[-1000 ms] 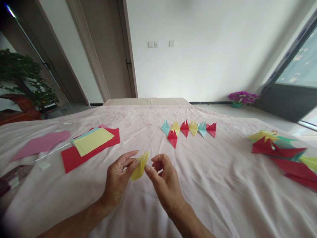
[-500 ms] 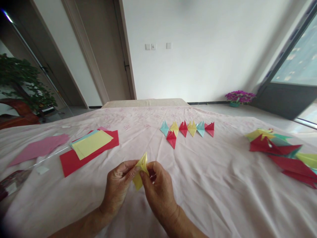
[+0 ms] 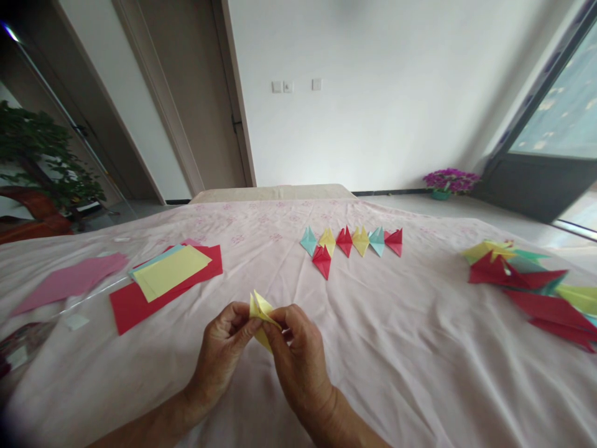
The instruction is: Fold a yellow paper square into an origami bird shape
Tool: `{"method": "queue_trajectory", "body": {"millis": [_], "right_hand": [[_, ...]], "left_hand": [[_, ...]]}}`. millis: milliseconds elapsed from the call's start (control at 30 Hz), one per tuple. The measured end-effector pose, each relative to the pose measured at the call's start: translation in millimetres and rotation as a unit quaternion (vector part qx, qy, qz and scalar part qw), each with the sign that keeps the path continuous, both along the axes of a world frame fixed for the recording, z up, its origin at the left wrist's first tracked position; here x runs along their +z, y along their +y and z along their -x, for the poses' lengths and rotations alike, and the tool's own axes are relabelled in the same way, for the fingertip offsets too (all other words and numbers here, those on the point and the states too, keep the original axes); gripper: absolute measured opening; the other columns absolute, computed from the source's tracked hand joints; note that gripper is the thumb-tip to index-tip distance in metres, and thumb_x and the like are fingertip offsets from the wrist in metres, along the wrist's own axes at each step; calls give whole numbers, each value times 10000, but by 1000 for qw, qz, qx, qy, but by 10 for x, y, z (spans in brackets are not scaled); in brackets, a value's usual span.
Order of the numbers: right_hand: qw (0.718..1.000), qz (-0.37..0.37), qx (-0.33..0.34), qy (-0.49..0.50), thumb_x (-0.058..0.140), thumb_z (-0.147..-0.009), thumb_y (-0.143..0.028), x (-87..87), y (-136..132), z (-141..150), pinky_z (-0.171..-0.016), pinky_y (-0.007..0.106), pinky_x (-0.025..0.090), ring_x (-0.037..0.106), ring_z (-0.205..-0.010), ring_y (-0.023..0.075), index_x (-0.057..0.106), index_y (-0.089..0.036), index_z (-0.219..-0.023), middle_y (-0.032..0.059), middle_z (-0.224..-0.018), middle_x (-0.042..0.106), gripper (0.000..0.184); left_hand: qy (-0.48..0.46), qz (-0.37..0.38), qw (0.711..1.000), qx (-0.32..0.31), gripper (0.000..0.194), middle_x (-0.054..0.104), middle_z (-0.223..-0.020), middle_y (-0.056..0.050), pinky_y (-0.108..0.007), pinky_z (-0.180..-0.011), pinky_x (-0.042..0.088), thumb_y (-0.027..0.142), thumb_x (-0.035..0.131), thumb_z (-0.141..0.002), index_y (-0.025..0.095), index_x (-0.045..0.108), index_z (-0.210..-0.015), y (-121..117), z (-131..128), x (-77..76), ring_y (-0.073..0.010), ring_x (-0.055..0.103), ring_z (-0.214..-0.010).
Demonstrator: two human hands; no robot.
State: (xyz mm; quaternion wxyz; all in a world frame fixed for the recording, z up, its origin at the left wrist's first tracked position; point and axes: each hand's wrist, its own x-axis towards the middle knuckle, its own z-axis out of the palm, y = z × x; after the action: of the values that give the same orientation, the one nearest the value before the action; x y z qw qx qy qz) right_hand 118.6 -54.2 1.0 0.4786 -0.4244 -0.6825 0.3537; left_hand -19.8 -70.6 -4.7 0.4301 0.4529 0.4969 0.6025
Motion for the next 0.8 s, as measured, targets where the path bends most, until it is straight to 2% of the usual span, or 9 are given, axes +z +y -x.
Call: {"method": "queue_trajectory", "body": {"millis": [333, 533, 800], "right_hand": [[998, 57, -11, 4, 622, -848, -359, 11, 47, 2, -544, 230, 446, 579, -585, 140, 600, -201, -736, -18, -654, 630, 195], [999, 43, -10, -22, 607, -854, -326, -23, 58, -10, -579, 240, 449, 596, -620, 150, 641, -200, -759, -2, -697, 663, 162], [999, 23, -11, -35, 583, -875, -291, -56, 73, 2, -584, 241, 455, 605, -651, 158, 664, -204, -805, 10, -727, 659, 138]], "left_hand": [[14, 9, 1000, 18, 218, 604, -620, 44, -181, -546, 434, 277, 749, -721, 164, 562, -722, 3, 11, 27, -108, 571, -586], [32, 1, 999, -7, 162, 689, -756, -6, -222, -653, 477, 310, 676, -800, 155, 653, -843, 24, 1, -13, -152, 626, -709], [83, 0, 997, -7, 267, 710, -811, -21, -229, -669, 472, 383, 590, -864, 165, 724, -940, 1, -13, 2, -172, 616, -742]]}}
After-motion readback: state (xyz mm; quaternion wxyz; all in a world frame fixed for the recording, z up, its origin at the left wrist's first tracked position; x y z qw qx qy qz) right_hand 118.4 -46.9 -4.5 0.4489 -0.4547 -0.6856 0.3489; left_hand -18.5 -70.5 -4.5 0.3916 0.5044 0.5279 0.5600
